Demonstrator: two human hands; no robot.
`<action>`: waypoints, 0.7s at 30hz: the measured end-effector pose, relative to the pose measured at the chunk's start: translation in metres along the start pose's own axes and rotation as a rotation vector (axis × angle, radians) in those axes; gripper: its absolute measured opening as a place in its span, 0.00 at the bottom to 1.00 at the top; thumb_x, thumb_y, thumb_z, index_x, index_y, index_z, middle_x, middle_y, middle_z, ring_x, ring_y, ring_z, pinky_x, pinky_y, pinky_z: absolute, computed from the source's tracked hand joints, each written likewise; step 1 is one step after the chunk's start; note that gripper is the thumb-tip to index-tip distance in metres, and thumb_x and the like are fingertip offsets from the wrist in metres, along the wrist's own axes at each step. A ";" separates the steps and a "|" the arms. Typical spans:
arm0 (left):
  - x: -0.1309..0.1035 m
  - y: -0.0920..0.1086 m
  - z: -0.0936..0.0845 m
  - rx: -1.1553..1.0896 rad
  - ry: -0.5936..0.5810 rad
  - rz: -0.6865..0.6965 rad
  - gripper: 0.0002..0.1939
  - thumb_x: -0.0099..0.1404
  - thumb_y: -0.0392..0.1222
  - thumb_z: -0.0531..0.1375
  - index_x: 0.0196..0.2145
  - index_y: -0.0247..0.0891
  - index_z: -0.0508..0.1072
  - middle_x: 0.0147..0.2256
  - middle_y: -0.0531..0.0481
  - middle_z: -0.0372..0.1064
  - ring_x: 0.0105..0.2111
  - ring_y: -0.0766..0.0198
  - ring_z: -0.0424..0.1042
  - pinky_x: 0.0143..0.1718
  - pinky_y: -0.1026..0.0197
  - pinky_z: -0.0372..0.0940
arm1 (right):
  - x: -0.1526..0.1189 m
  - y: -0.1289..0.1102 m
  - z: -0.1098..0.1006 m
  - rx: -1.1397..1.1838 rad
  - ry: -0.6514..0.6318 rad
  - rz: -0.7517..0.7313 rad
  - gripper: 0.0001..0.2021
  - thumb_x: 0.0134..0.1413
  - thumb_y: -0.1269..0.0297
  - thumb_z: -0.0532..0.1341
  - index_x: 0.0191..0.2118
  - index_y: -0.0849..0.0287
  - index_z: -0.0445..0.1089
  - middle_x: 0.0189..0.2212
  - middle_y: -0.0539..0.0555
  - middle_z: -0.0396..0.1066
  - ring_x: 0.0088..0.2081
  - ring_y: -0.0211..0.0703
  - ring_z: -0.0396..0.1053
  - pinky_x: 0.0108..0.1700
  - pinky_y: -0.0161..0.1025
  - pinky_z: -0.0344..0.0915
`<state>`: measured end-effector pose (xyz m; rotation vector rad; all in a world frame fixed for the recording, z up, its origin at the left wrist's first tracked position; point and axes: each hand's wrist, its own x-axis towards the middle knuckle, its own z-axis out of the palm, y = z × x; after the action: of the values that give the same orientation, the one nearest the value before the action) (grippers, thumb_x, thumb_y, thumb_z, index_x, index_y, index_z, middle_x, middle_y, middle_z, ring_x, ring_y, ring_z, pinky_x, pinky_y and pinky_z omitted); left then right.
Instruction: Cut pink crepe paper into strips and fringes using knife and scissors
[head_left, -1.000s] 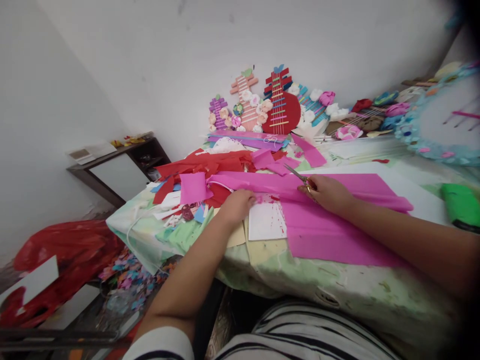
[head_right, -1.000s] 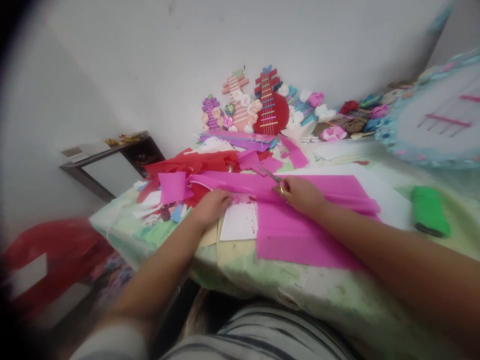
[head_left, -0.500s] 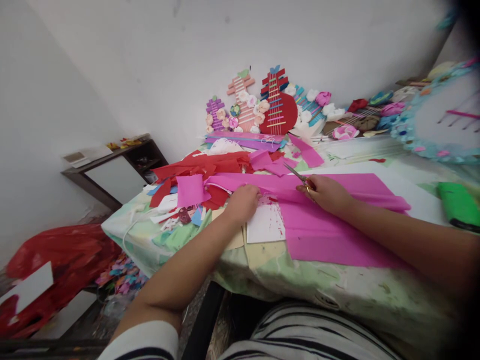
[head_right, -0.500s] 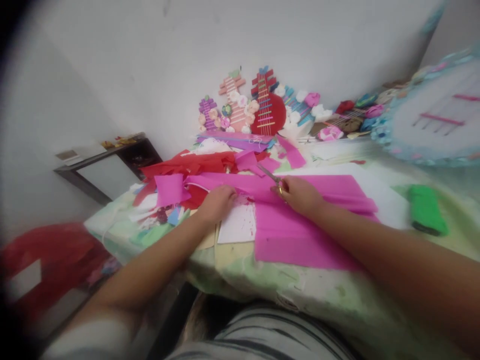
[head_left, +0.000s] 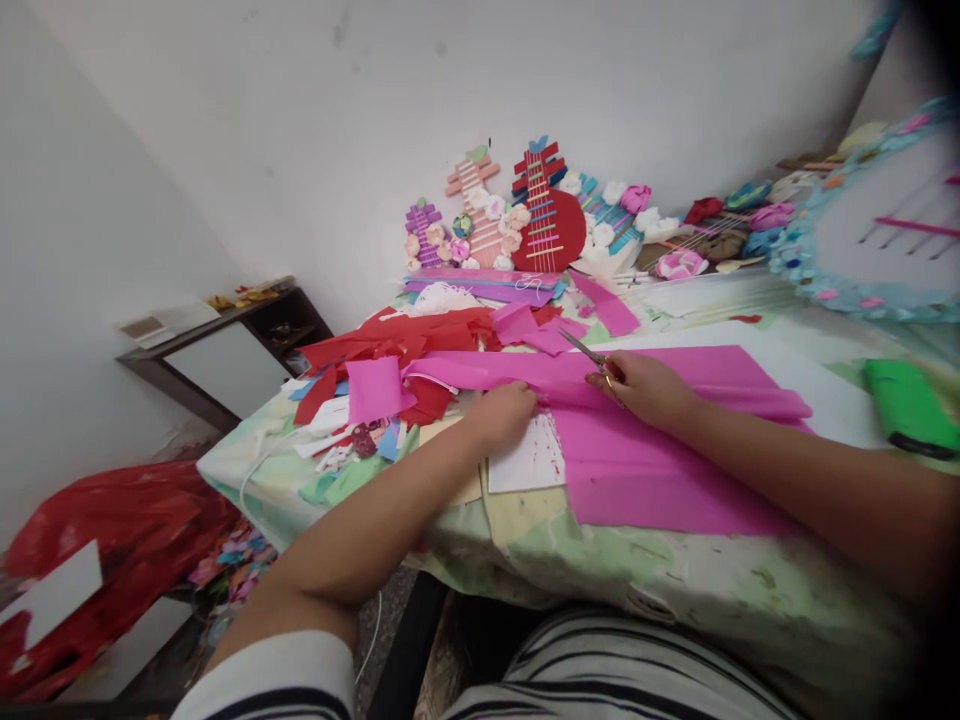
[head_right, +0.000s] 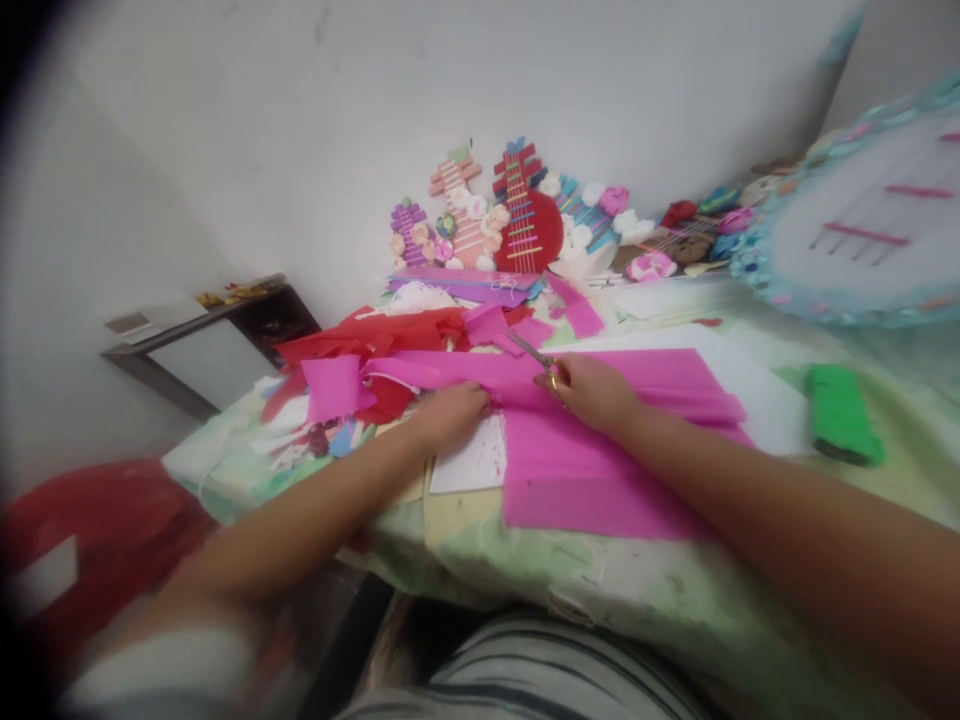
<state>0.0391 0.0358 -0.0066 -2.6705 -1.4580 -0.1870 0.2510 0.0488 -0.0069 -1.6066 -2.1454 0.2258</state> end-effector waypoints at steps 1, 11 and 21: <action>-0.003 0.003 -0.002 0.001 0.030 -0.039 0.10 0.62 0.37 0.49 0.32 0.34 0.70 0.32 0.44 0.67 0.31 0.61 0.67 0.33 0.61 0.61 | 0.000 0.000 0.000 0.005 -0.001 0.000 0.19 0.50 0.47 0.48 0.22 0.58 0.53 0.18 0.50 0.59 0.19 0.35 0.53 0.23 0.34 0.45; 0.055 -0.024 -0.087 -0.040 0.485 -0.331 0.12 0.65 0.40 0.44 0.33 0.35 0.65 0.29 0.49 0.65 0.31 0.64 0.64 0.33 0.62 0.58 | 0.001 0.005 0.001 0.082 0.022 0.017 0.19 0.50 0.46 0.47 0.24 0.58 0.54 0.18 0.49 0.59 0.20 0.35 0.53 0.23 0.34 0.45; 0.184 -0.037 -0.036 -0.113 0.268 -0.092 0.11 0.64 0.40 0.50 0.41 0.33 0.67 0.41 0.45 0.65 0.41 0.60 0.65 0.42 0.54 0.61 | 0.001 0.013 0.003 0.411 0.230 0.054 0.19 0.49 0.46 0.49 0.22 0.58 0.52 0.16 0.45 0.51 0.19 0.32 0.49 0.22 0.33 0.46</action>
<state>0.1047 0.2036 0.0579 -2.5389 -1.5229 -0.6259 0.2603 0.0540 -0.0142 -1.3778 -1.7474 0.4444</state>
